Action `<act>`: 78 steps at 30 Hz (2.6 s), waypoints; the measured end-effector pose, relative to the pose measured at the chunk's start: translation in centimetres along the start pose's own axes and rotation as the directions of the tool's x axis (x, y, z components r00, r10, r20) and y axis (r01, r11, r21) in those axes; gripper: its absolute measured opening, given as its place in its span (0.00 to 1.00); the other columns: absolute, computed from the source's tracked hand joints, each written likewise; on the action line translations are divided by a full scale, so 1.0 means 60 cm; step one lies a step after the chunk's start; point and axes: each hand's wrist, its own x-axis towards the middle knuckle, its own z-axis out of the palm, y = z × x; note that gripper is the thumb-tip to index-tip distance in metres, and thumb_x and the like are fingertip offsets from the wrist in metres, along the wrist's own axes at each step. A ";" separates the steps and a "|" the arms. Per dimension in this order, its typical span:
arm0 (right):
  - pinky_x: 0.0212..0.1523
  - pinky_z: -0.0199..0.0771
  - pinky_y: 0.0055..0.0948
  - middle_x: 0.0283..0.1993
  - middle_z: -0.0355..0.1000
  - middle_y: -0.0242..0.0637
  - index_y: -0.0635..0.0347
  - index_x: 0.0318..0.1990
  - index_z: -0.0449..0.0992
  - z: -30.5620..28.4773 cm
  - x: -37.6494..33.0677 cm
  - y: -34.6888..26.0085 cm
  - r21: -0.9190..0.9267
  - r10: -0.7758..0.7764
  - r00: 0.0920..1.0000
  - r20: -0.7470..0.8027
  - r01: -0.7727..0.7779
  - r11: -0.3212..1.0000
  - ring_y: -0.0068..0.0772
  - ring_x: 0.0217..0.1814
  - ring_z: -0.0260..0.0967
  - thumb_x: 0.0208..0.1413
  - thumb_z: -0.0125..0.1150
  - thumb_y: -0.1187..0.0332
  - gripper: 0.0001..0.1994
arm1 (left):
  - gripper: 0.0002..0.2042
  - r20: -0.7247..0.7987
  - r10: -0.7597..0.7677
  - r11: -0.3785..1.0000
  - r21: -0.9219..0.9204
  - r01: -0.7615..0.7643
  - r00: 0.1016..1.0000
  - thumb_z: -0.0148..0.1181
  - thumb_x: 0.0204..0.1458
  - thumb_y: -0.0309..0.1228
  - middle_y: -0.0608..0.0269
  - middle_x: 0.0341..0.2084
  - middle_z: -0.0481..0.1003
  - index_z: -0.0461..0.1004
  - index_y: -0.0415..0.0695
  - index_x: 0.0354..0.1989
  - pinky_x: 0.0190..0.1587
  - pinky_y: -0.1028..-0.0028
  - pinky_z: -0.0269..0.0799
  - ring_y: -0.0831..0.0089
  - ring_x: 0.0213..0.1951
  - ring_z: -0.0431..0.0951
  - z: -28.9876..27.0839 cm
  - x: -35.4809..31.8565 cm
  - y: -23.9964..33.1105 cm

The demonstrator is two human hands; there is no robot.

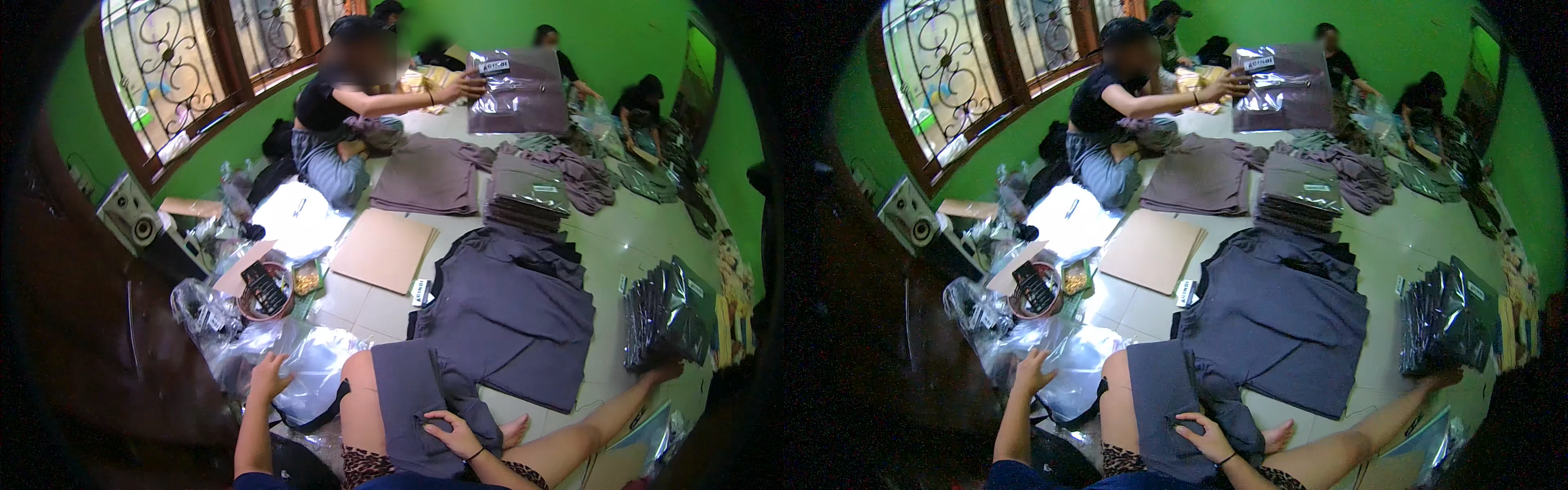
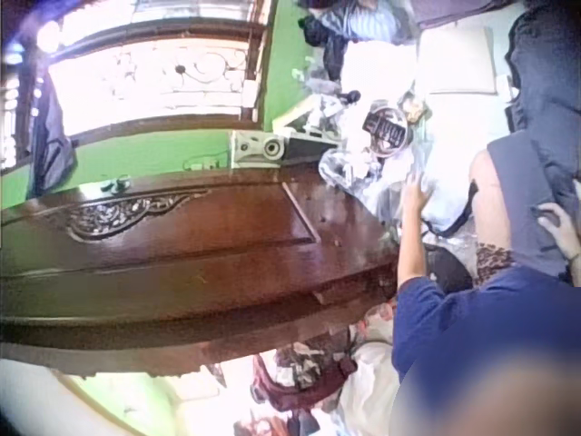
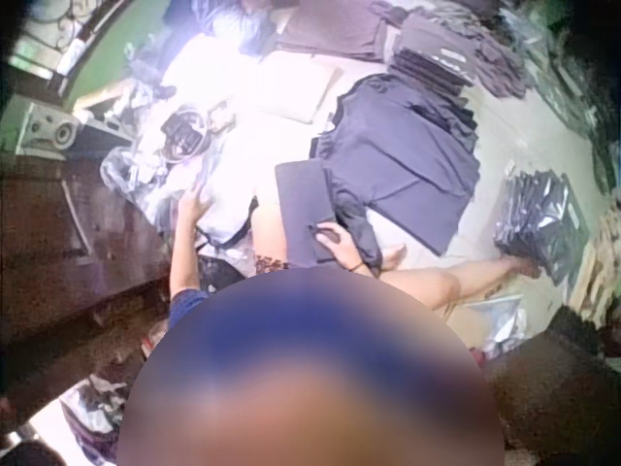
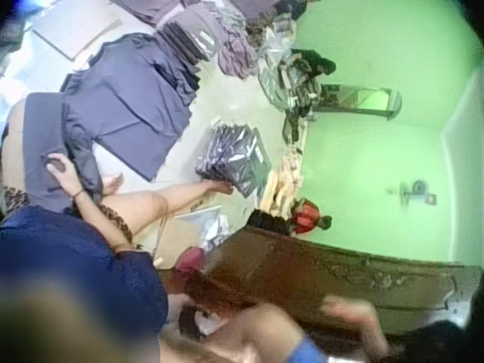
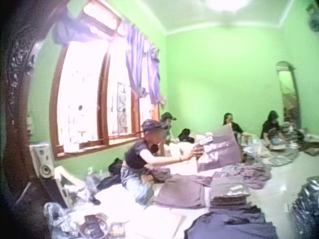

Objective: The person folds a purple t-shirt using a cardboard template, inserts the template, and places the folded shirt into a clear plastic bag. This process is repeated for multiple shirts, with the person handling the shirts, templates, and bags by hand.

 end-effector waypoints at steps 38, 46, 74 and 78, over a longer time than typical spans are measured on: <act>0.56 0.51 0.23 0.48 0.66 0.33 0.58 0.46 0.70 -0.240 -0.123 -0.064 -0.129 0.135 0.783 0.607 -0.070 0.989 0.24 0.54 0.57 0.52 0.56 0.64 0.15 | 0.22 0.122 0.290 0.914 -0.329 -0.237 0.949 0.39 0.54 0.39 0.61 0.59 0.53 0.57 0.47 0.57 0.58 0.46 0.37 0.56 0.61 0.47 0.087 -0.029 0.322; 0.56 0.53 0.23 0.48 0.66 0.32 0.59 0.47 0.70 -0.217 -0.068 -0.103 -0.203 0.145 0.733 0.665 -0.009 0.979 0.25 0.53 0.59 0.51 0.56 0.63 0.16 | 0.21 0.428 0.248 0.819 -0.572 0.048 0.869 0.42 0.53 0.35 0.48 0.58 0.52 0.58 0.43 0.55 0.59 0.62 0.48 0.56 0.60 0.51 0.036 0.000 0.353; 0.52 0.57 0.20 0.45 0.69 0.32 0.62 0.45 0.71 -0.180 -0.026 -0.261 -0.041 -0.118 0.916 0.383 0.145 0.989 0.22 0.49 0.61 0.47 0.61 0.69 0.16 | 0.20 -0.222 -0.375 0.384 -0.921 -0.067 0.900 0.38 0.55 0.38 0.58 0.41 0.72 0.69 0.35 0.44 0.43 0.73 0.63 0.68 0.40 0.70 -0.254 0.200 0.232; 0.51 0.58 0.21 0.45 0.69 0.32 0.62 0.45 0.71 -0.197 -0.013 -0.268 -0.041 -0.114 0.789 0.603 0.174 0.984 0.23 0.48 0.62 0.46 0.61 0.70 0.17 | 0.18 0.100 0.164 0.528 -0.849 -0.002 0.981 0.40 0.56 0.35 0.55 0.44 0.70 0.67 0.33 0.47 0.53 0.74 0.57 0.70 0.48 0.66 -0.264 0.145 0.319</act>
